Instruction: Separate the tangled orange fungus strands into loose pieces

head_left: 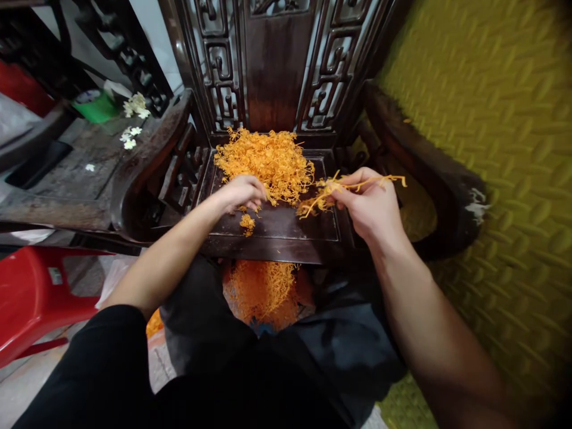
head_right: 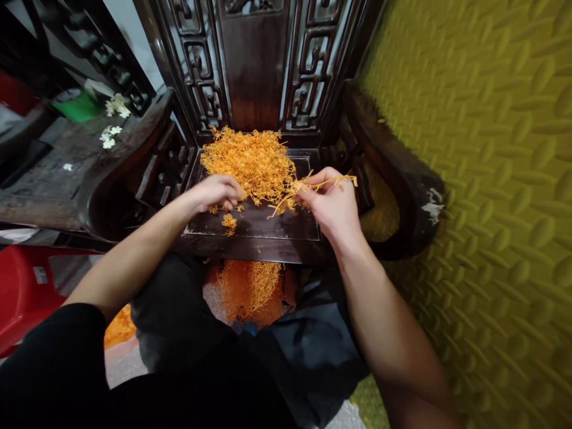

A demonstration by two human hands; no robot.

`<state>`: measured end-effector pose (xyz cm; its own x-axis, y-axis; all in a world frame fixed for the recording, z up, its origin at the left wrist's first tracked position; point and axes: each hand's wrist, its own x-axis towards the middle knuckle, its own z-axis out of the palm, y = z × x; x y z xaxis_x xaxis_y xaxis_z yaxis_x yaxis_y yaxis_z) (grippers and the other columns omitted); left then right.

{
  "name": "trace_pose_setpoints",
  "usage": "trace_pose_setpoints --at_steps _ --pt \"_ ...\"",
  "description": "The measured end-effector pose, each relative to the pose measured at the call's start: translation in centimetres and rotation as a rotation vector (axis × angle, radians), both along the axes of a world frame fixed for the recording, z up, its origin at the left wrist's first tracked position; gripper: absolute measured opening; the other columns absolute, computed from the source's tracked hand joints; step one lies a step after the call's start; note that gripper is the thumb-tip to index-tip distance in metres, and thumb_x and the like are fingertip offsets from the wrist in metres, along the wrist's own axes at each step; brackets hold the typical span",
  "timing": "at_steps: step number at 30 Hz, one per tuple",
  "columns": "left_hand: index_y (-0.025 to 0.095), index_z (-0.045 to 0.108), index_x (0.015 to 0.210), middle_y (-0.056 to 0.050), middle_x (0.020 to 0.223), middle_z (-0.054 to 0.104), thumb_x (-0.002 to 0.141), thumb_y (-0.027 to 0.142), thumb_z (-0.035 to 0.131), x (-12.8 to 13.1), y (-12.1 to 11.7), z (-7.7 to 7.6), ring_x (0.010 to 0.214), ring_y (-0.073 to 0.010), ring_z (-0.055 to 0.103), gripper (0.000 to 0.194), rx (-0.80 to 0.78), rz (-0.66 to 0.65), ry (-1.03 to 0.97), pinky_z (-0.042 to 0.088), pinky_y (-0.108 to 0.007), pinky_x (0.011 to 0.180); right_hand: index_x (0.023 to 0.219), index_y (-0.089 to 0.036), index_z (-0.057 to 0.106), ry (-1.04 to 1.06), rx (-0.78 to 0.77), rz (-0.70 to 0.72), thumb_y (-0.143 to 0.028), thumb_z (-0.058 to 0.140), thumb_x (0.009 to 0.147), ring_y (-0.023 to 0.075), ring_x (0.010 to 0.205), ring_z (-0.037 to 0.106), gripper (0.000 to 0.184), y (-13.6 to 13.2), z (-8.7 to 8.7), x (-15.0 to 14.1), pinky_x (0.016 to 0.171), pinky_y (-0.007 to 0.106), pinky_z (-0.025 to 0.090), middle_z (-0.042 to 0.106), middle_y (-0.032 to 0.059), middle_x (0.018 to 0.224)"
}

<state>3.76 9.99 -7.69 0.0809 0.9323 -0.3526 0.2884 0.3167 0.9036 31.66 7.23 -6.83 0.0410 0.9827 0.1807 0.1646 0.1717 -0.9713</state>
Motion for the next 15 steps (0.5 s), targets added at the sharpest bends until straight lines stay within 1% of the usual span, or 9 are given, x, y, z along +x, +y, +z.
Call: trace_pose_setpoints --at_steps 2,3,5,7,8,10,12,13,15 --pt "0.018 0.065 0.069 -0.002 0.062 0.065 0.063 0.004 0.069 0.7 -1.3 -1.7 0.057 -0.0154 0.061 0.016 -0.054 -0.368 0.340 0.049 -0.027 0.059 0.076 -0.023 0.062 -0.023 -0.008 -0.008 -0.041 0.091 0.067 0.0200 0.058 0.064 0.034 0.4 -0.8 0.2 0.053 0.034 0.050 0.070 0.0021 0.067" --pt "0.019 0.066 0.069 -0.002 0.064 0.066 0.058 0.002 0.072 1.2 -1.9 -2.2 0.062 -0.0171 0.064 0.021 -0.040 -0.482 0.475 0.050 -0.028 0.064 0.077 -0.023 0.063 -0.047 -0.009 -0.012 -0.042 0.091 0.067 0.0206 0.059 0.065 0.035 0.6 -1.2 0.2 0.054 0.034 0.050 0.070 0.0024 0.068" --pt "0.019 0.070 0.073 -0.003 0.071 0.070 0.046 -0.002 0.078 1.9 -2.7 -2.3 0.078 -0.0224 0.068 0.035 0.000 -0.584 0.649 0.052 -0.032 0.076 0.076 -0.023 0.063 -0.094 -0.004 -0.018 -0.045 0.091 0.066 0.0213 0.060 0.066 0.037 0.7 -1.6 0.1 0.053 0.034 0.050 0.070 0.0025 0.068" --pt "0.018 0.075 0.090 -0.008 0.088 0.075 0.037 0.000 0.087 2.1 -3.1 -1.5 0.097 -0.0299 0.069 0.057 0.049 -0.583 0.680 0.053 -0.037 0.087 0.076 -0.024 0.063 -0.117 -0.007 -0.019 -0.045 0.092 0.066 0.0216 0.060 0.067 0.037 0.6 -1.8 -0.2 0.051 0.034 0.050 0.070 0.0027 0.068" --pt "0.017 0.074 0.105 -0.012 0.100 0.075 0.038 0.007 0.092 2.2 -3.1 -0.9 0.105 -0.0323 0.068 0.071 0.098 -0.567 0.643 0.053 -0.038 0.091 0.076 -0.024 0.063 -0.104 -0.015 -0.014 -0.045 0.092 0.065 0.0218 0.059 0.067 0.038 0.6 -1.7 -0.4 0.051 0.034 0.050 0.071 0.0026 0.067" --pt "0.017 0.061 0.135 -0.018 0.123 0.070 0.050 0.023 0.096 2.6 -3.2 0.3 0.114 -0.0316 0.067 0.092 0.212 -0.486 0.408 0.054 -0.038 0.092 0.076 -0.024 0.061 -0.011 -0.060 0.006 -0.044 0.093 0.063 0.0218 0.058 0.067 0.040 0.4 -1.5 -1.1 0.050 0.033 0.050 0.071 0.0022 0.066" --pt "0.019 0.047 0.147 -0.019 0.133 0.065 0.065 0.031 0.091 3.8 -3.4 1.3 0.110 -0.0255 0.069 0.093 0.277 -0.365 0.068 0.056 -0.034 0.090 0.076 -0.024 0.059 0.137 -0.128 0.011 -0.042 0.095 0.059 0.0211 0.056 0.066 0.043 0.2 -1.2 -2.0 0.047 0.032 0.047 0.070 0.0017 0.064" --pt "0.020 0.045 0.146 -0.018 0.130 0.066 0.070 0.030 0.088 4.6 -3.6 1.6 0.104 -0.0223 0.071 0.088 0.286 -0.302 -0.063 0.057 -0.033 0.086 0.075 -0.024 0.058 0.204 -0.163 0.005 -0.041 0.096 0.057 0.0207 0.055 0.066 0.045 0.0 -1.1 -2.5 0.045 0.030 0.044 0.069 0.0015 0.063" --pt "0.019 0.048 0.138 -0.012 0.110 0.071 0.075 0.024 0.084 6.2 -4.1 2.0 0.087 -0.0180 0.073 0.073 0.262 -0.196 -0.183 0.058 -0.031 0.077 0.076 -0.024 0.058 0.301 -0.214 -0.011 -0.038 0.095 0.056 0.0197 0.055 0.064 0.045 -0.1 -0.9 -3.4 0.041 0.027 0.038 0.068 0.0017 0.062"
